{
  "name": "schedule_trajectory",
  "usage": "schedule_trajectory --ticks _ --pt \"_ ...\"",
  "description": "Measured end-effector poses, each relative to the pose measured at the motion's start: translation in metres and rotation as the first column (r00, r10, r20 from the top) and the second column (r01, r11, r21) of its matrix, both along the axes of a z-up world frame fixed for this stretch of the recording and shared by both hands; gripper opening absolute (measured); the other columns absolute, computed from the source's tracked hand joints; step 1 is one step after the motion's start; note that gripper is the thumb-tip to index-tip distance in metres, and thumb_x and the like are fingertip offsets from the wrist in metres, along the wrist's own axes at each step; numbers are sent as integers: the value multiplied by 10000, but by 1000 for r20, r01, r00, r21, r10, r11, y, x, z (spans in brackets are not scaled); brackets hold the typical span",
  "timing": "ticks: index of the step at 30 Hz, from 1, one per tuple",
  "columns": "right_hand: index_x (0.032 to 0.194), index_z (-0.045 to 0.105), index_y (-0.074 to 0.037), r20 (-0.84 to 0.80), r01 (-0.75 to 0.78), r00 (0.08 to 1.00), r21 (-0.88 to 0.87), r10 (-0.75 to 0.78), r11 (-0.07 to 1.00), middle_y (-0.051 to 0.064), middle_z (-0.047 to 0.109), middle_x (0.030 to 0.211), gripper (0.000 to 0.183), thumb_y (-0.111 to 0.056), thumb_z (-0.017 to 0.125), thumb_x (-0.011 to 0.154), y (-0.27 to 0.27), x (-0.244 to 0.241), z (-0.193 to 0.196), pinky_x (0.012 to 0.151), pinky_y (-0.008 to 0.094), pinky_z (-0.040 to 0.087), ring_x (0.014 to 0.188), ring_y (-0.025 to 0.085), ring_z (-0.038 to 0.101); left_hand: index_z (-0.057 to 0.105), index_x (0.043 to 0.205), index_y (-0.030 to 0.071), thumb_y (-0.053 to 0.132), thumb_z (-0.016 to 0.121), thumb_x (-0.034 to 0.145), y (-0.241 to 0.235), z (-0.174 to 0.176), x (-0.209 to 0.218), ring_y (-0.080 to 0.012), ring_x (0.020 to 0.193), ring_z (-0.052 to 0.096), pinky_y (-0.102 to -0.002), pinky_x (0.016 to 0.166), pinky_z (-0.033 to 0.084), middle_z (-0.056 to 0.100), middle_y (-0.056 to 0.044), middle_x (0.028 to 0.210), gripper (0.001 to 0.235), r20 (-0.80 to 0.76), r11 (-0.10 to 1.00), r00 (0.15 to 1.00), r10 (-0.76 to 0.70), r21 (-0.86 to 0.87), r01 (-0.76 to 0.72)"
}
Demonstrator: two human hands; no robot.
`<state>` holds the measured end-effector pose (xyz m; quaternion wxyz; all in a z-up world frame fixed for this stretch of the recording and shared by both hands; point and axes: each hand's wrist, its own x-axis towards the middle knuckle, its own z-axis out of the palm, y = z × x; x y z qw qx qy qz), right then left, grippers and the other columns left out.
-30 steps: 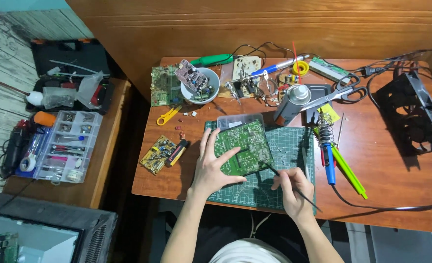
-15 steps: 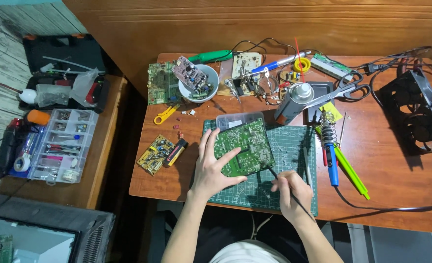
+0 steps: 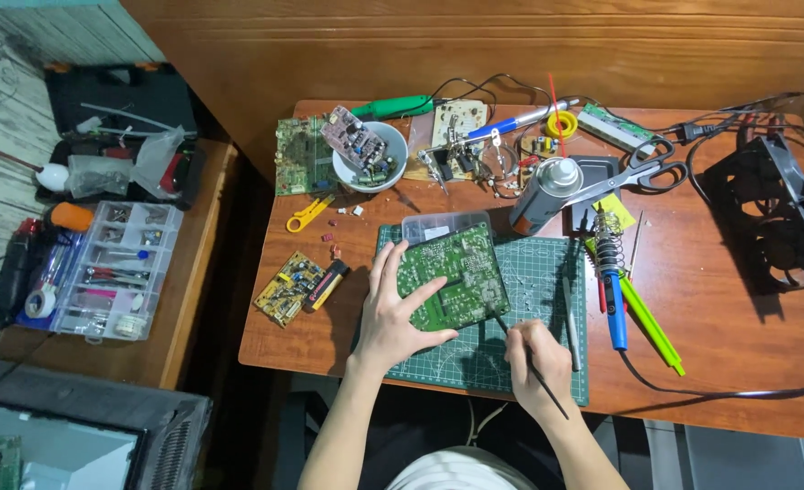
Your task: Repairing a circuit board by inspecting traces with a probe and cleaning components with a spray.
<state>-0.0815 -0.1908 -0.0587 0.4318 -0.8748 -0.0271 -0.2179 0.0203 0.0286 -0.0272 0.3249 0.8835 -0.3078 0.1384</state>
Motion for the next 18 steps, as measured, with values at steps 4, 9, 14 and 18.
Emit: schedule_trajectory --ticks 4,9,14,18 --pt "790 622 -74 -70 128 990 53 -125 990 7 655 656 253 -160 491 988 -3 -7 -14 448 269 405 472 110 563 735 1187 241 444 950 599 0 -2 1 -411 1463 237 -644 1100 405 303 -205 1547 658 13 1000 1000 -1 4 1" --pt "970 660 -55 25 164 985 210 -173 964 37 677 817 78 -99 686 912 4 -5 11 550 189 485 555 63 583 742 1175 241 430 958 591 0 0 1 -407 1462 242 -631 1086 430 308 -201 1547 651 19 1000 1000 -2 -5 2" --pt "989 666 0 65 47 996 220 -63 974 118 687 855 86 -43 641 919 4 -1 23 563 199 567 558 124 675 740 1178 233 431 955 598 0 -1 1 -405 1464 233 -641 1086 426 299 -203 1549 649 17 1000 1000 -4 -7 5" --pt "1035 669 -2 57 -13 998 131 6 991 115 702 889 140 -75 573 964 0 0 11 573 215 565 578 123 683 742 1172 225 429 960 588 0 -1 1 -404 1460 237 -640 1093 419 301 -209 1546 656 21 1000 1000 -3 -7 3"
